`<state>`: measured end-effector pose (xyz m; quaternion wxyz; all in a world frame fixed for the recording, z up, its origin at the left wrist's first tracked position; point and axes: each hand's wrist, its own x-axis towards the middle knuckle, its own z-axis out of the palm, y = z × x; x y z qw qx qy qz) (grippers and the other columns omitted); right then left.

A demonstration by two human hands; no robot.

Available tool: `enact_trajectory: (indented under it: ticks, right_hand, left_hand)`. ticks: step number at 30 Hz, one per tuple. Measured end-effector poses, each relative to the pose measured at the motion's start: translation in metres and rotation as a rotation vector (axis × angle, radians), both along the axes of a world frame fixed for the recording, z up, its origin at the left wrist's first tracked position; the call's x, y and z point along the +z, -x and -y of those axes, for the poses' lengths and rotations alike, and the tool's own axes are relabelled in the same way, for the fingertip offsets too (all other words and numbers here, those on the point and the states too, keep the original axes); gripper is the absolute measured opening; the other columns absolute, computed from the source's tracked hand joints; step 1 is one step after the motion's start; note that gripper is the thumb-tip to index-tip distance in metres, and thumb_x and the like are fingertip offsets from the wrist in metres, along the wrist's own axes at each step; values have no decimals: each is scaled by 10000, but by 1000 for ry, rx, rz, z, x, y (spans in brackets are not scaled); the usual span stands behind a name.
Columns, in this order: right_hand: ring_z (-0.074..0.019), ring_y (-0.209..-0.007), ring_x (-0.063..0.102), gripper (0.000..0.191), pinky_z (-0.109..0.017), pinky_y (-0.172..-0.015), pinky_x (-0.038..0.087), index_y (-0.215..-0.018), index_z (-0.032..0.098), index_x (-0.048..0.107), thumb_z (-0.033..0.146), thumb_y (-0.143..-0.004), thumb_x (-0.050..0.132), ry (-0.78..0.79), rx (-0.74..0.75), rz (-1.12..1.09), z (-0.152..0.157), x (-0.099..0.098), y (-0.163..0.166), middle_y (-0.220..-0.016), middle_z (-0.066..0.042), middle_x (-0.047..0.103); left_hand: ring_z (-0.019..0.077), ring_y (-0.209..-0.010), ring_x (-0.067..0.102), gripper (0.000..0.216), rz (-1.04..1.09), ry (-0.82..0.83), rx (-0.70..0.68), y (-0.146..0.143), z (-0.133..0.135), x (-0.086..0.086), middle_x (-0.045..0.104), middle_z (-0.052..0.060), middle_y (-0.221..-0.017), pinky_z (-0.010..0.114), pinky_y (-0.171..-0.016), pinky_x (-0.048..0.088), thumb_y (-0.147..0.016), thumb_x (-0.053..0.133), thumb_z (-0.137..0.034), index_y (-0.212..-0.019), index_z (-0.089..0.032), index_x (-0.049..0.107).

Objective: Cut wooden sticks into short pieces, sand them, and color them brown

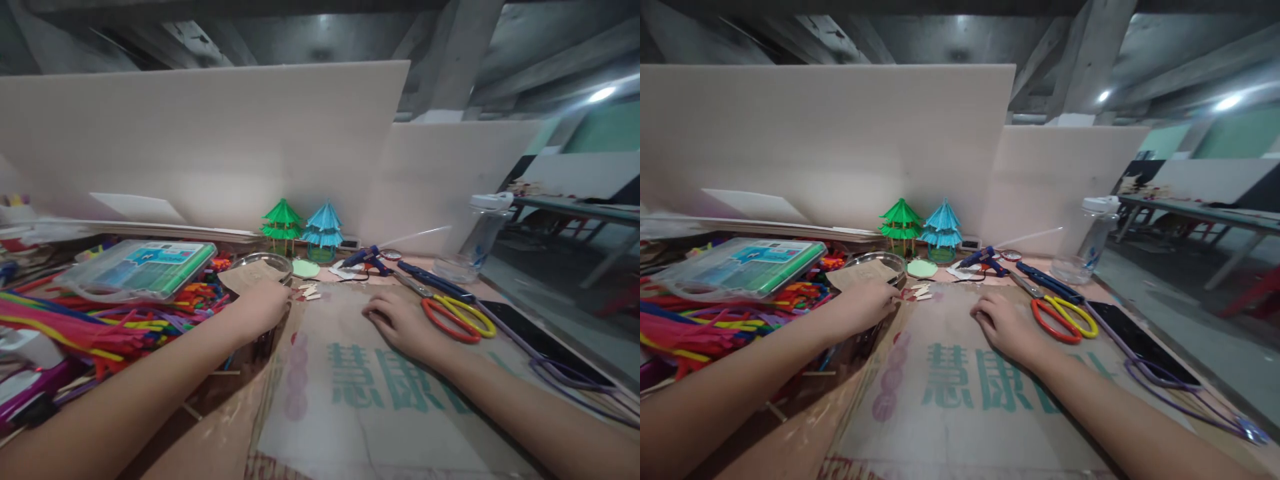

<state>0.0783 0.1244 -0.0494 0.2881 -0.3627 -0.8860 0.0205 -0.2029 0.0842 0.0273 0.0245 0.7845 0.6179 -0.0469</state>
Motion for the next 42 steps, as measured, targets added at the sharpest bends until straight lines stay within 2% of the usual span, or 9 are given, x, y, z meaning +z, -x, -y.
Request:
enact_trajectory:
  ticks: [12, 17, 20, 23, 27, 29, 33, 37, 42]
  right_hand:
    - [-229, -915, 630, 235, -387, -842, 521, -896, 177, 659, 201, -940, 430, 29, -10, -18, 0, 4, 0, -926, -112, 673]
    - [-317, -1274, 508, 415, -520, -1047, 415, -1294, 141, 561, 319, -921, 515, 69, -102, 28, -10, 7, -10, -1365, -195, 554]
    - [-328, -1415, 343, 580, -534, -1143, 295, -1421, 127, 458, 406, -918, 532, 216, -49, 151, -1, 12, -8, -1518, -204, 382]
    - [-301, -1447, 281, 596, -509, -1174, 228, -1450, 138, 430, 410, -929, 525, 380, 126, 171, 34, 23, 4, -1551, -184, 325]
    - [-195, -1216, 596, 535, -281, -1018, 457, -1288, 151, 622, 514, -984, 372, 835, 849, 152, 75, 39, 11, -1261, -119, 666]
    - [-209, -1112, 662, 598, -323, -955, 511, -1319, 131, 586, 544, -993, 303, 829, 652, -25, 75, 45, 5, -1184, -137, 702]
    - [-347, -1397, 364, 607, -528, -1144, 271, -1341, 138, 574, 496, -854, 626, 376, -8, -26, 63, 39, -11, -1488, -201, 428]
    - [-227, -1143, 636, 515, -305, -1012, 459, -1103, 141, 732, 538, -949, 444, 715, 567, 156, 73, 25, -8, -1139, -102, 720]
    - [-304, -1396, 380, 576, -473, -1149, 289, -1343, 146, 568, 526, -912, 521, 479, 35, -114, 62, 33, 3, -1474, -182, 458]
  left_hand:
    - [213, -995, 630, 310, -140, 44, 98, 6, 5, 7, 613, 86, -1178, 413, -839, 554, -937, 591, -337, -1191, -158, 580]
    - [249, -881, 674, 197, -49, -123, -5, -7, 5, -2, 687, 127, -917, 391, -812, 532, -946, 505, -230, -928, -123, 669]
    - [246, -1099, 610, 246, 76, -225, -230, -26, 6, -17, 664, 125, -1147, 375, -989, 460, -953, 441, -208, -1048, -163, 663]
    - [208, -1126, 591, 280, 163, -245, -388, -36, 6, -35, 662, 86, -1179, 345, -1023, 446, -946, 417, -156, -1095, -188, 652]
    - [231, -1095, 591, 279, 208, -273, -451, -32, 2, -48, 663, 100, -1150, 384, -1001, 460, -935, 409, -137, -1052, -176, 660]
    - [246, -1085, 588, 293, 213, -288, -468, -29, 1, -50, 659, 109, -1149, 413, -997, 459, -933, 394, -133, -1052, -171, 659]
    - [272, -1062, 586, 321, 204, -323, -487, -28, -1, -52, 661, 135, -1119, 441, -970, 467, -927, 361, -119, -1046, -137, 659]
    - [272, -1041, 592, 316, 196, -353, -500, -28, -2, -54, 666, 128, -1103, 435, -948, 475, -917, 369, -116, -1025, -144, 665]
    - [263, -1033, 599, 301, 210, -383, -506, -27, -4, -57, 669, 124, -1083, 431, -945, 478, -901, 397, -109, -1032, -151, 666]
